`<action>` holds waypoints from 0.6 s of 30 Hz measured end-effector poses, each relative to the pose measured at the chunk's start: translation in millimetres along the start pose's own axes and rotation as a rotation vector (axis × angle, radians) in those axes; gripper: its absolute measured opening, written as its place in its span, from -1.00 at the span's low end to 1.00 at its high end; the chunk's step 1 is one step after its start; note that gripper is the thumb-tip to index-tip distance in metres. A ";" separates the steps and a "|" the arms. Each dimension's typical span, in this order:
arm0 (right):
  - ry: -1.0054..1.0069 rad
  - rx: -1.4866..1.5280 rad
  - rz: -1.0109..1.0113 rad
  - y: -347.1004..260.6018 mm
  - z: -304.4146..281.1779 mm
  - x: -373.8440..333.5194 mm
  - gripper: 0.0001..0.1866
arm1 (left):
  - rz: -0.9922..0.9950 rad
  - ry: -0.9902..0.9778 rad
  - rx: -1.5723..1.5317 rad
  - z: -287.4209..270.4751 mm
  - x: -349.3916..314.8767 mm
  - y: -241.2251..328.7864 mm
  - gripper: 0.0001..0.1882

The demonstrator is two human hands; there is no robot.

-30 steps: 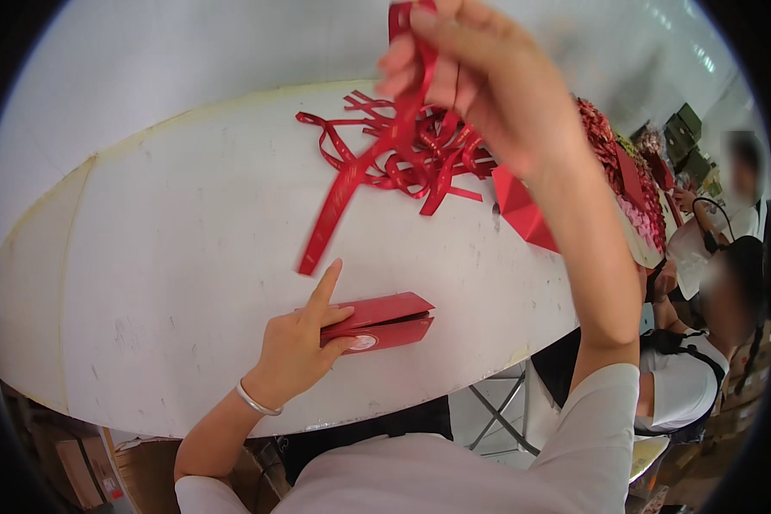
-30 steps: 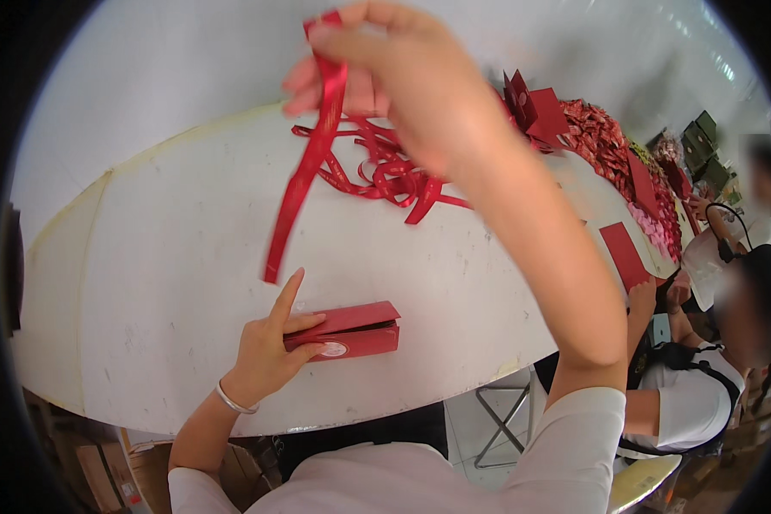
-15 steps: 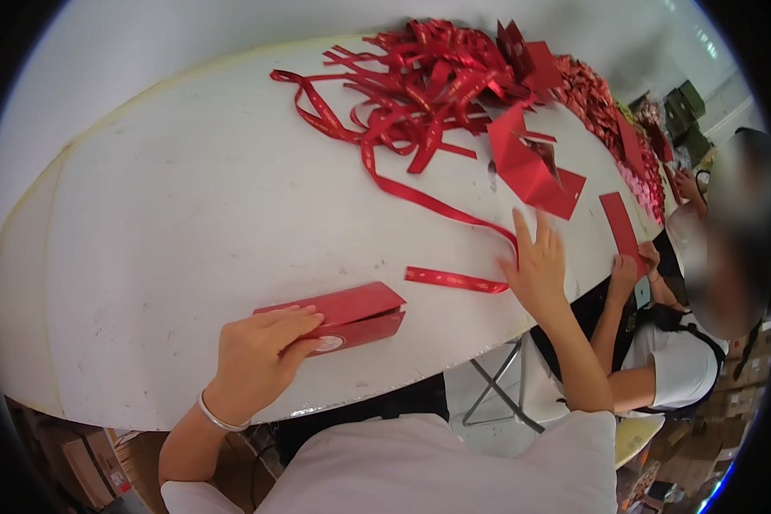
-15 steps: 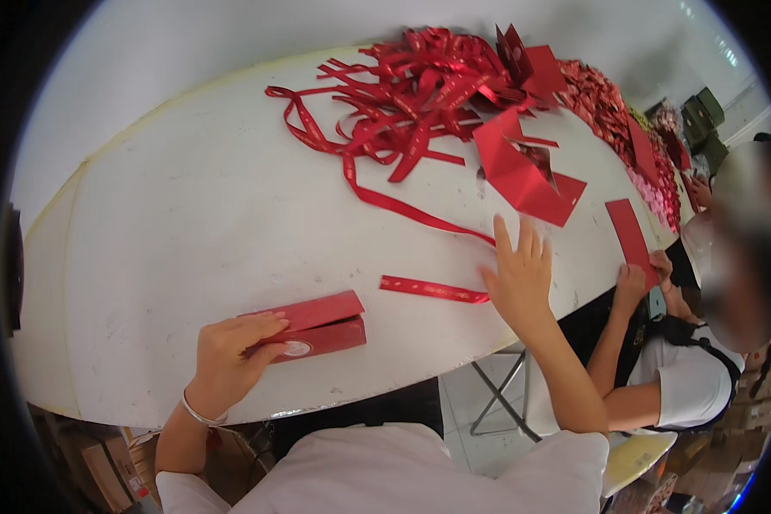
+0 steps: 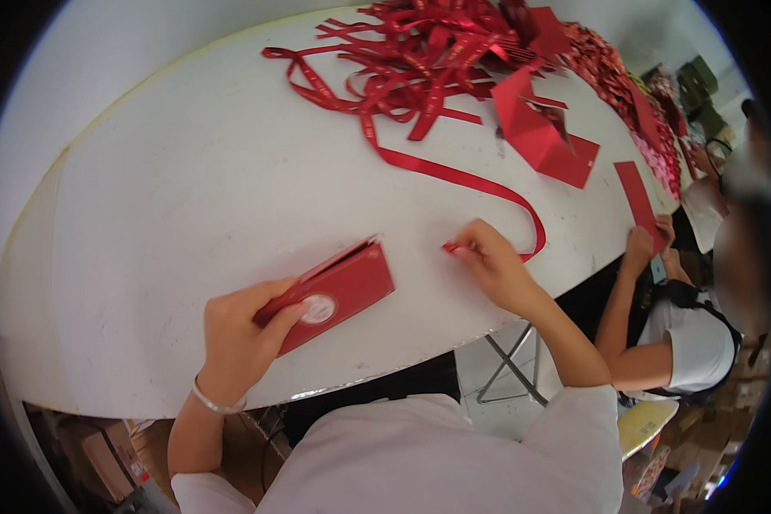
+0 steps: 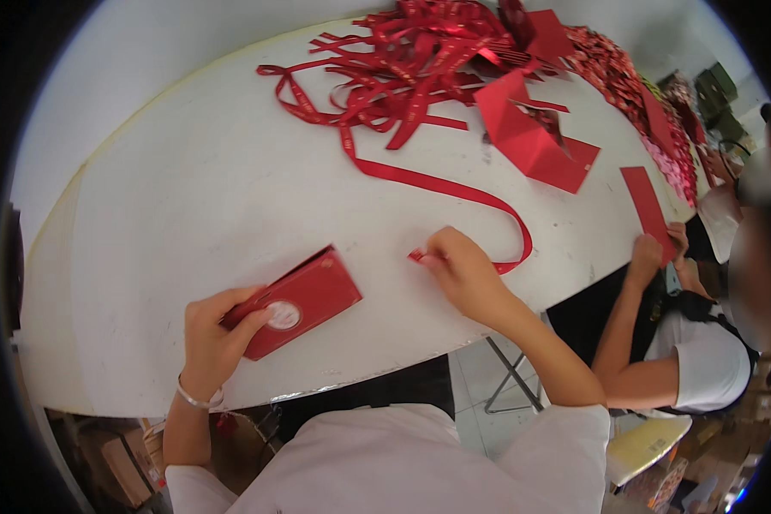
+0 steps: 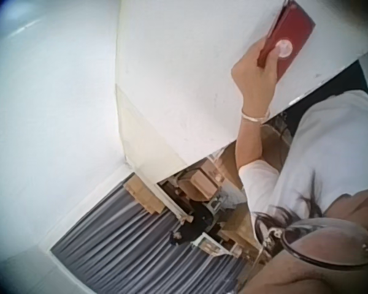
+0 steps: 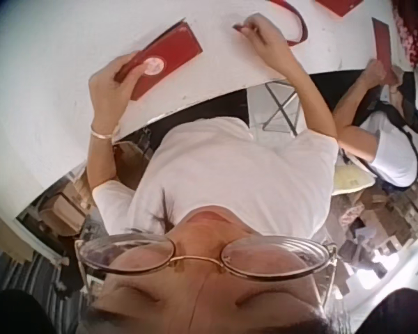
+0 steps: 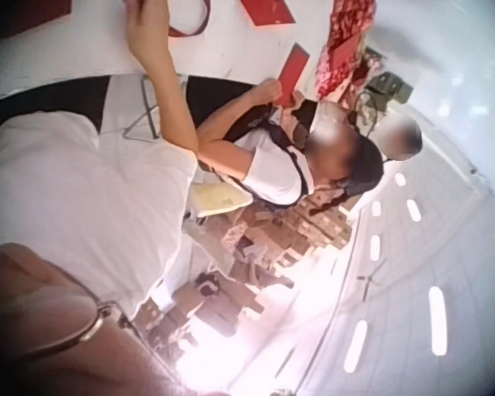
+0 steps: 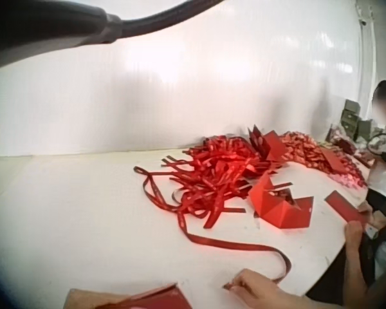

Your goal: The person assembles small red gift boxes by folding the paper, inserting a small item, and tying a red ribbon around the box. They then place the finished boxes into a cardboard box.

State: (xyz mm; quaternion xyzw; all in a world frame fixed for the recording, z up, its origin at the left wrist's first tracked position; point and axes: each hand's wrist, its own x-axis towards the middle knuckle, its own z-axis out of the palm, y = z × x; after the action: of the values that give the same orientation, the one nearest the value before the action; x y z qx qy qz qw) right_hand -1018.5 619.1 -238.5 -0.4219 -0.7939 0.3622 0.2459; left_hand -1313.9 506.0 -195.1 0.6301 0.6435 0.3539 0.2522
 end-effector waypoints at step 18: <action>0.551 0.461 -0.404 -206.4 -273.4 -9.5 -0.66 | 0.207 0.040 0.127 -14.3 8.8 -1.4 -0.73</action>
State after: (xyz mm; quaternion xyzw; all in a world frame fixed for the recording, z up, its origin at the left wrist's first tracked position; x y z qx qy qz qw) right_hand -924.7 632.8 90.8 -0.2726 -0.6633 0.3484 0.6036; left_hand -1326.4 512.8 -186.2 0.7006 0.6011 0.3491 0.1610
